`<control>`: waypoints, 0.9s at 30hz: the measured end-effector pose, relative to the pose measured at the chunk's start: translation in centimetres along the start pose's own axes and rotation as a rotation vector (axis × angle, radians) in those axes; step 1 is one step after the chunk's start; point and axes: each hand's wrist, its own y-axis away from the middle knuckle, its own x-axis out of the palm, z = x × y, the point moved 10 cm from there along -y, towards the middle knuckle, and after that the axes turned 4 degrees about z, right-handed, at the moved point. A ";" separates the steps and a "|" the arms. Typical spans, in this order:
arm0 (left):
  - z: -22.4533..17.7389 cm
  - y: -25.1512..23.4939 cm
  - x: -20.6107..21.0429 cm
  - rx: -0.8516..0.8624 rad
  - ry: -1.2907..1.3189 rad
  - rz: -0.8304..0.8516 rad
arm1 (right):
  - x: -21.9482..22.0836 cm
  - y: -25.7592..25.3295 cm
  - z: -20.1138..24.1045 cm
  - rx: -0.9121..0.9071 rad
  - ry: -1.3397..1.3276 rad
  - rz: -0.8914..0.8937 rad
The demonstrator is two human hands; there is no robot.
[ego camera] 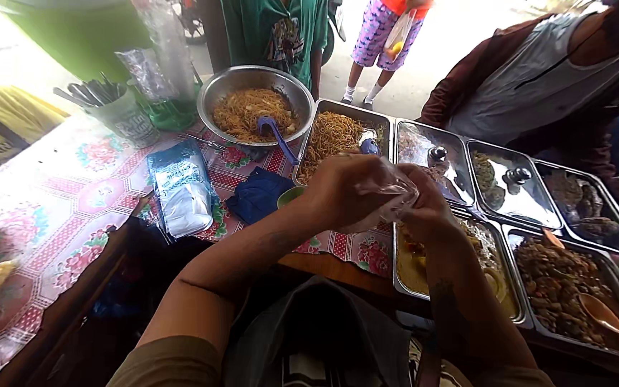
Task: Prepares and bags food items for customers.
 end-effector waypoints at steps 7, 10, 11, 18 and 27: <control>-2.3 -1.4 -0.3 0.011 -0.016 0.112 | 1.3 0.5 3.3 -0.096 -0.014 0.184; 1.7 1.4 1.3 -0.211 0.432 0.108 | 0.0 0.7 4.1 -0.148 -0.158 0.158; 2.1 2.3 3.9 -0.319 0.597 0.212 | -0.1 0.7 4.7 -0.203 -0.148 0.175; 3.7 -1.3 10.1 -0.556 0.555 0.480 | -7.9 3.1 4.0 -0.115 -0.026 -0.402; -4.0 -11.1 8.6 0.006 0.073 0.226 | -3.0 8.3 3.4 -0.179 -0.965 -0.199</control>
